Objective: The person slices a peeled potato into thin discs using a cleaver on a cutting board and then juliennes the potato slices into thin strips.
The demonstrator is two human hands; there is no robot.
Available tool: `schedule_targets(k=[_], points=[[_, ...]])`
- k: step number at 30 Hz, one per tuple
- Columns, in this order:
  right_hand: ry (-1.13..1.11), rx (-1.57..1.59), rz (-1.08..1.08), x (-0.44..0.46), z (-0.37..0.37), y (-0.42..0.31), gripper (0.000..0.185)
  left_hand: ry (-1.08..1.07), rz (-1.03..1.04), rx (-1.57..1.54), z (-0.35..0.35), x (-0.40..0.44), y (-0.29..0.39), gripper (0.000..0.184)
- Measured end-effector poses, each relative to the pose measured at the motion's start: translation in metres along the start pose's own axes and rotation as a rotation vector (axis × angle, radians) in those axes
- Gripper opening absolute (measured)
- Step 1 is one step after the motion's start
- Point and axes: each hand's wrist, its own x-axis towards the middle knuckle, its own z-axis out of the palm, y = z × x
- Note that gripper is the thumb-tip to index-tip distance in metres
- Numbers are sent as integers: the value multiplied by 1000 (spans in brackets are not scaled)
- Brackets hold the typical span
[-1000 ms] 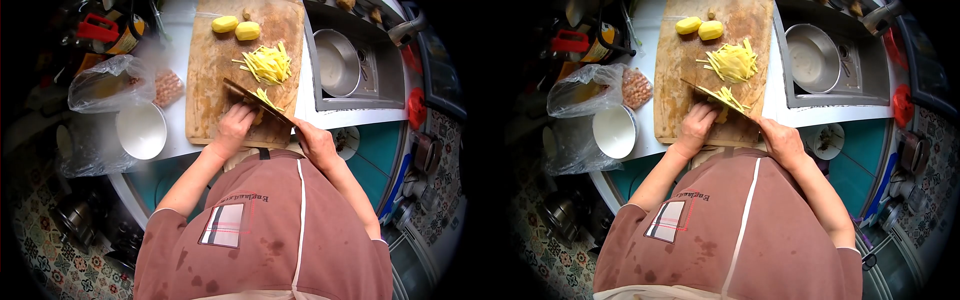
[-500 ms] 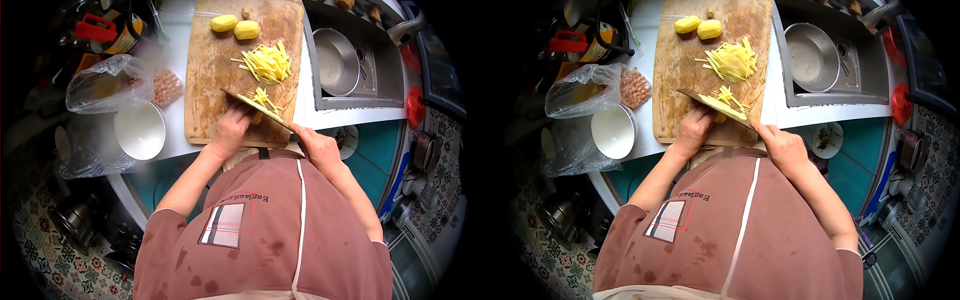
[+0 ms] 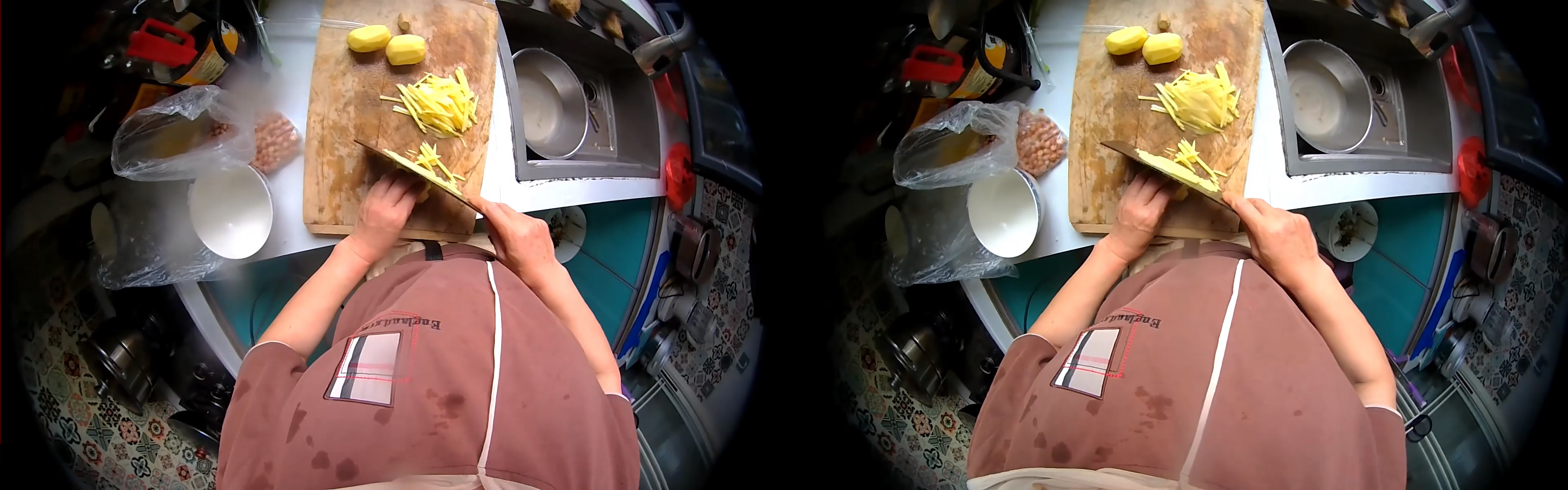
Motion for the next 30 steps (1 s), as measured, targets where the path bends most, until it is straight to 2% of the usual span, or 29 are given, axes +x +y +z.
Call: schedule_targets(k=[4,8,11,17,24,30], points=[[-31,-27,3,-13,-28,-9,42,2,-1,2,2,-3,-1,31],[-99,-124,38,-11,-11,-6,42,29,14,2,1,1,0,30],[-43,-73,23,2,20,0,42,3,4,-20,-1,2,0,29],[40,46,7,2,18,3,38,4,5,-28,5,-1,-4,27],[-85,-39,42,-19,-33,-11,36,45,14,-27,5,-3,-4,30],[-41,-80,9,-2,17,1,45,22,-2,-19,1,-1,-2,29]])
